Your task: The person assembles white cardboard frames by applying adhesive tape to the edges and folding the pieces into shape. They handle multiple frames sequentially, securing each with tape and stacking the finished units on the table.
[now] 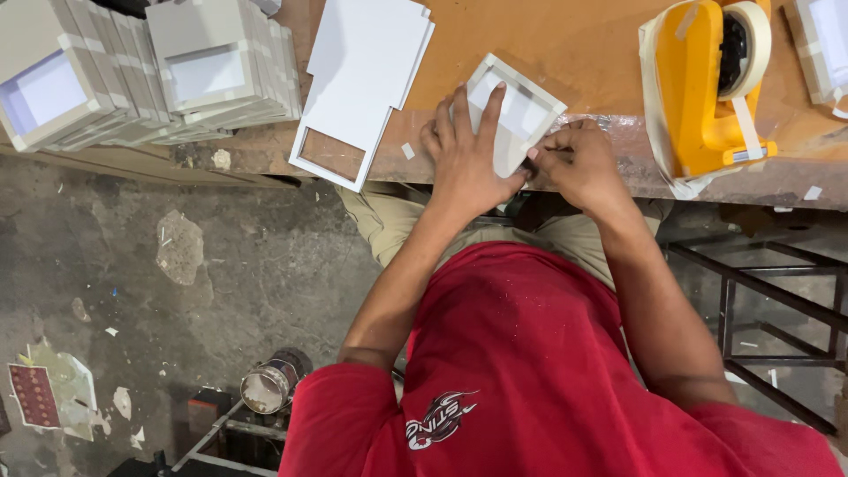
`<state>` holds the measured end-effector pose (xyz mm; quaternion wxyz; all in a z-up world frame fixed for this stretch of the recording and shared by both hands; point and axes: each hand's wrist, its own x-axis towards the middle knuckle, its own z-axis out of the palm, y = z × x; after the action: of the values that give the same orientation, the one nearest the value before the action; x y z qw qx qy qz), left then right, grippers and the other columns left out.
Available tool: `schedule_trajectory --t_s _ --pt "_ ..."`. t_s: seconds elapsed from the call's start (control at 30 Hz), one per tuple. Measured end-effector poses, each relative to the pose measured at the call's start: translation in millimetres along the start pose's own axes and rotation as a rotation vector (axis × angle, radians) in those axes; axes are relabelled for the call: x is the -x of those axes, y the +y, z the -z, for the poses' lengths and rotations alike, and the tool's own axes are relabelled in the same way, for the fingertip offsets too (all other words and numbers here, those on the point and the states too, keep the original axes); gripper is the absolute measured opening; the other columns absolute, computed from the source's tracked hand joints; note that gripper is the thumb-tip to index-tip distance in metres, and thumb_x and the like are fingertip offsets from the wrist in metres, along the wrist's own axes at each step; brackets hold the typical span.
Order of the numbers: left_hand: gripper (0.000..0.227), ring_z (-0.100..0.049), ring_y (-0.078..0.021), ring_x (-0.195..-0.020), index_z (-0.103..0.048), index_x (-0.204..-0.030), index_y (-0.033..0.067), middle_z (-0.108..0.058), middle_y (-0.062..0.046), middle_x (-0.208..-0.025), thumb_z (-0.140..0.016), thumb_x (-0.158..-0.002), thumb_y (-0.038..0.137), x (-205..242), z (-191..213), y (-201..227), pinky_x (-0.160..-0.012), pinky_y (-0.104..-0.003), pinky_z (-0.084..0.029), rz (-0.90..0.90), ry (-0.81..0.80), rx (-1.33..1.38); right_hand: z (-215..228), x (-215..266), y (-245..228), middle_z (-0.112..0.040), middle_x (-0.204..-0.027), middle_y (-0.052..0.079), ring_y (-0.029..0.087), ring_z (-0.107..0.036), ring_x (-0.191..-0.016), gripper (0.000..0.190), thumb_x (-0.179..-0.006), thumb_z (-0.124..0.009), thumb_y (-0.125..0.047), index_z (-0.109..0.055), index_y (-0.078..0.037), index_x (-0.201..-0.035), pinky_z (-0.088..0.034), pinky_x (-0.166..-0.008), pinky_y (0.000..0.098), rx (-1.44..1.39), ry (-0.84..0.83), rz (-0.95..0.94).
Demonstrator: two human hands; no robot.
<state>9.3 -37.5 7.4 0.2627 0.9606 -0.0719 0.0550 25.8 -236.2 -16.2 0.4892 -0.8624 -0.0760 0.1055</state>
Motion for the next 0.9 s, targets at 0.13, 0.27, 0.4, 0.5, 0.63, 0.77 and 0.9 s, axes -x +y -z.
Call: schedule_trajectory --t_s 0.13,0.27,0.4,0.5,0.63,0.77,0.9 --pt "0.125 -0.028 -0.0514 -0.142 -0.028 -0.158 0.0214 -0.023 -0.028 -0.159 -0.093 -0.056 0.049 3 -7 -3 -0.106 -0.071 -0.024 0.04 -0.019 0.0 1 -2 -7 -0.067 -0.085 0.018 0.028 -0.063 -0.084 0.018 -0.09 -0.08 -0.014 -0.076 0.004 -0.091 -0.052 -0.075 0.0394 0.029 0.001 0.042" --pt "0.127 -0.028 -0.0506 -0.14 -0.029 -0.156 0.0225 -0.023 -0.028 -0.157 -0.094 -0.051 0.051 1 -8 -2 -0.103 -0.071 -0.024 0.07 -0.047 -0.006 6 -9 -12 -0.068 -0.071 0.015 0.02 -0.064 -0.064 0.02 -0.092 -0.077 -0.015 -0.073 0.004 -0.088 -0.051 -0.062 0.0341 -0.081 -0.103 -0.117" --pt "0.127 -0.027 -0.0514 -0.14 -0.032 -0.155 0.0223 -0.02 -0.03 -0.158 -0.094 -0.05 0.056 -1 -8 -3 -0.104 -0.074 -0.021 0.053 -0.056 -0.003 7 -10 -10 -0.068 -0.069 0.016 0.02 -0.062 -0.061 0.021 -0.094 -0.075 -0.014 -0.073 0.006 -0.087 -0.049 -0.059 0.0347 -0.124 -0.133 -0.174" --pt "0.122 -0.025 -0.0513 -0.142 -0.032 -0.156 0.0219 -0.018 -0.03 -0.16 -0.092 -0.055 0.055 -1 -10 -3 -0.104 -0.076 -0.02 0.05 -0.041 -0.001 5 -8 -4 -0.067 -0.076 0.017 0.024 -0.063 -0.069 0.021 -0.093 -0.077 -0.014 -0.073 0.006 -0.09 -0.05 -0.065 0.0363 -0.049 -0.074 -0.077" --pt "0.103 -0.023 -0.0477 -0.148 -0.048 -0.153 0.0228 -0.019 -0.025 -0.163 -0.089 -0.062 0.049 4 -7 -4 -0.109 -0.076 -0.019 0.033 -0.037 0.061 2 -4 2 -0.062 -0.096 0.021 0.029 -0.063 -0.082 0.021 -0.088 -0.081 -0.016 -0.076 0.004 -0.095 -0.053 -0.071 0.0381 0.045 -0.001 -0.031" --pt "0.049 -0.014 -0.0474 -0.151 -0.073 -0.124 0.0239 -0.018 -0.019 -0.166 -0.083 -0.078 0.037 4 -3 -7 -0.114 -0.08 -0.01 -0.123 -0.033 0.088 2 4 4 -0.063 -0.099 0.022 0.032 -0.062 -0.09 0.018 -0.09 -0.081 -0.014 -0.079 0.0 -0.1 -0.051 -0.078 0.0417 0.132 -0.003 -0.045" --pt "0.018 -0.007 -0.0464 -0.156 -0.077 -0.106 0.0165 -0.015 -0.017 -0.169 -0.076 -0.091 0.027 -12 -6 -14 -0.115 -0.083 -0.004 -0.239 -0.126 0.099 0 18 3 -0.058 -0.11 0.024 0.036 -0.057 -0.098 0.018 -0.089 -0.082 -0.01 -0.076 0.004 -0.099 -0.051 -0.08 0.0435 0.158 0.06 0.022"
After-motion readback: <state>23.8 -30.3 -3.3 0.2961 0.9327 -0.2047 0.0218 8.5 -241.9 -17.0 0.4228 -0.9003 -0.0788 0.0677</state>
